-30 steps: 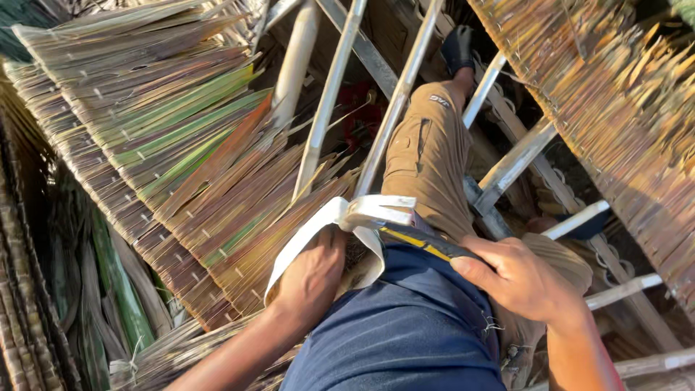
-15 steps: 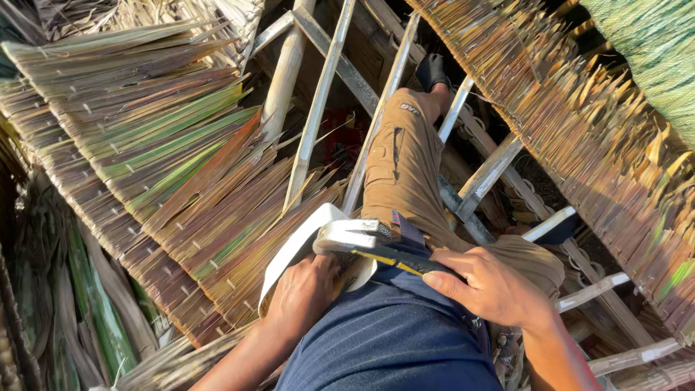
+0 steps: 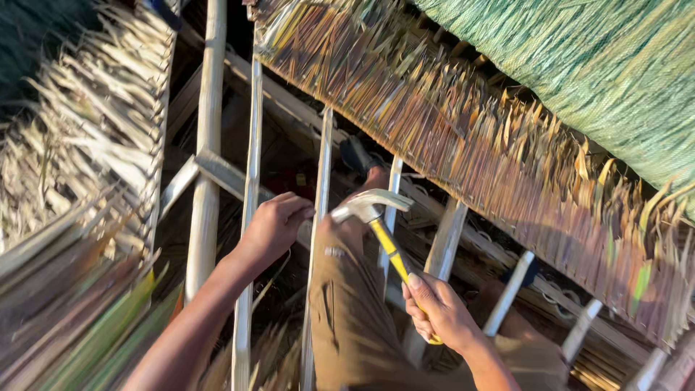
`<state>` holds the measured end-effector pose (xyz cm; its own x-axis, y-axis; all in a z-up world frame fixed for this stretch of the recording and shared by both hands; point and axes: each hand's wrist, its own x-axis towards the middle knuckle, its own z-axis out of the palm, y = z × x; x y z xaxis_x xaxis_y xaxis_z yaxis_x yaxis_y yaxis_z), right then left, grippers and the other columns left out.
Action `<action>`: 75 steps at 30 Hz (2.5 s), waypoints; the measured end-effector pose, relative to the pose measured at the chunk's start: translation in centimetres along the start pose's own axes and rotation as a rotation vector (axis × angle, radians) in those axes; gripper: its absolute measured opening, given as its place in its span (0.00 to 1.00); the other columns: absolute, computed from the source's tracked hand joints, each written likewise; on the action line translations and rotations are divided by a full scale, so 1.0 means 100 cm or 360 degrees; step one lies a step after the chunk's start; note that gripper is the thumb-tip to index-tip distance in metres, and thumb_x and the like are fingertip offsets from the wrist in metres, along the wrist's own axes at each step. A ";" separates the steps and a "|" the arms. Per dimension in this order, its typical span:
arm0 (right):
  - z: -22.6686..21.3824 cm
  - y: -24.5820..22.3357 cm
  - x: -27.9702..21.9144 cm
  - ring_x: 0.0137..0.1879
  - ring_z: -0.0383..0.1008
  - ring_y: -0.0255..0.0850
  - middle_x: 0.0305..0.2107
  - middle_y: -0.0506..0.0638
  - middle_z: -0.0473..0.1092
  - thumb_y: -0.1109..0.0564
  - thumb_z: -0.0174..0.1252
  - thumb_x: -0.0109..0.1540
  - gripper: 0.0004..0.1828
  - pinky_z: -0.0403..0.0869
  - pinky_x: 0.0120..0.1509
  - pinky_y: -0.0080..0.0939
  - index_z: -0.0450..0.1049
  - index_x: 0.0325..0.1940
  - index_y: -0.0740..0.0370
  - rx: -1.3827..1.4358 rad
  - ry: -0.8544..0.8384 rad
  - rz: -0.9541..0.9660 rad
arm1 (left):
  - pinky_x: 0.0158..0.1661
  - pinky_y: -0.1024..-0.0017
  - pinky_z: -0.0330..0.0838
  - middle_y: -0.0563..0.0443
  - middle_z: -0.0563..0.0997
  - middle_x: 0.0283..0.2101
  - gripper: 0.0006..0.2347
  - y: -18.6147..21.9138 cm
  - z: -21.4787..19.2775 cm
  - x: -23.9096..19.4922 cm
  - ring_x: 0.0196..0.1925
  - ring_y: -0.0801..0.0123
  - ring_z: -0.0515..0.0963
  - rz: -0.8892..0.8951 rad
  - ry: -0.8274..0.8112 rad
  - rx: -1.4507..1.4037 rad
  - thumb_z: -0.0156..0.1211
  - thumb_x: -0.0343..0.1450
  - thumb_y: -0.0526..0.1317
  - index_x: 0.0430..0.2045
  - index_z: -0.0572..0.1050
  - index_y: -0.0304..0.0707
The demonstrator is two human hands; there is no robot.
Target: The person hammers nails into a thatched roof made of dried palm leaves to secure the material to the underlying bamboo frame. The person repeatedly positions nails and strikes them with a hammer while standing on the roof structure.
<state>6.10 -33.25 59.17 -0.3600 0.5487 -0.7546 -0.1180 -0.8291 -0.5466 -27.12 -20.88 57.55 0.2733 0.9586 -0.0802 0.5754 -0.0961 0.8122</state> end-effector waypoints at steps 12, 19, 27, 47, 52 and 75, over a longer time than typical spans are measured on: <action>-0.143 -0.049 0.468 0.18 0.64 0.43 0.17 0.54 0.63 0.37 0.47 0.70 0.27 0.64 0.22 0.47 0.65 0.34 0.64 -0.0580 0.0567 0.0071 | 0.44 0.58 0.75 0.40 0.84 0.39 0.05 -0.380 0.201 0.378 0.42 0.47 0.83 -0.0521 0.0274 0.0357 0.65 0.69 0.34 0.36 0.84 0.39; -0.136 -0.022 0.554 0.37 0.73 0.70 0.27 0.70 0.71 0.38 0.47 0.69 0.27 0.70 0.40 0.62 0.70 0.39 0.68 -0.1263 0.0835 -0.0184 | 0.70 0.59 0.62 0.47 0.84 0.52 0.06 -0.466 0.238 0.367 0.65 0.59 0.77 0.0005 0.0329 0.0257 0.65 0.67 0.30 0.35 0.83 0.34; -0.126 -0.011 0.572 0.34 0.72 0.69 0.24 0.69 0.70 0.39 0.46 0.70 0.27 0.69 0.38 0.62 0.68 0.40 0.69 -0.1345 0.0900 -0.0361 | 0.71 0.53 0.43 0.53 0.84 0.51 0.04 -0.463 0.252 0.363 0.71 0.59 0.66 -0.0141 0.0359 0.0098 0.70 0.66 0.36 0.31 0.87 0.43; -0.097 -0.031 0.553 0.24 0.75 0.60 0.18 0.64 0.69 0.43 0.47 0.70 0.21 0.69 0.28 0.55 0.70 0.39 0.65 -0.1233 0.1003 -0.0638 | 0.74 0.53 0.44 0.55 0.84 0.53 0.04 -0.465 0.263 0.361 0.73 0.61 0.66 -0.0191 0.0462 -0.0009 0.70 0.67 0.33 0.31 0.86 0.44; -0.117 -0.007 0.575 0.31 0.73 0.67 0.22 0.69 0.70 0.44 0.49 0.70 0.21 0.69 0.32 0.62 0.70 0.39 0.66 -0.1438 0.1023 -0.0491 | 0.72 0.53 0.43 0.53 0.84 0.54 0.07 -0.451 0.245 0.371 0.72 0.58 0.66 -0.0160 0.0395 0.0116 0.69 0.65 0.31 0.32 0.87 0.43; -0.099 -0.033 0.541 0.29 0.76 0.61 0.21 0.68 0.70 0.34 0.43 0.70 0.31 0.71 0.37 0.57 0.70 0.46 0.67 -0.1259 0.0781 0.0018 | 0.33 0.62 0.77 0.41 0.83 0.37 0.10 -0.501 0.265 0.405 0.33 0.64 0.81 -0.2061 0.1377 -0.1689 0.67 0.65 0.26 0.39 0.77 0.28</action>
<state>-3.84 0.22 16.62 0.0957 0.6748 -0.7318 0.6132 -0.6191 -0.4907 -24.48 15.65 -1.70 -0.4881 0.1786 -0.8543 -0.6637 0.5597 0.4962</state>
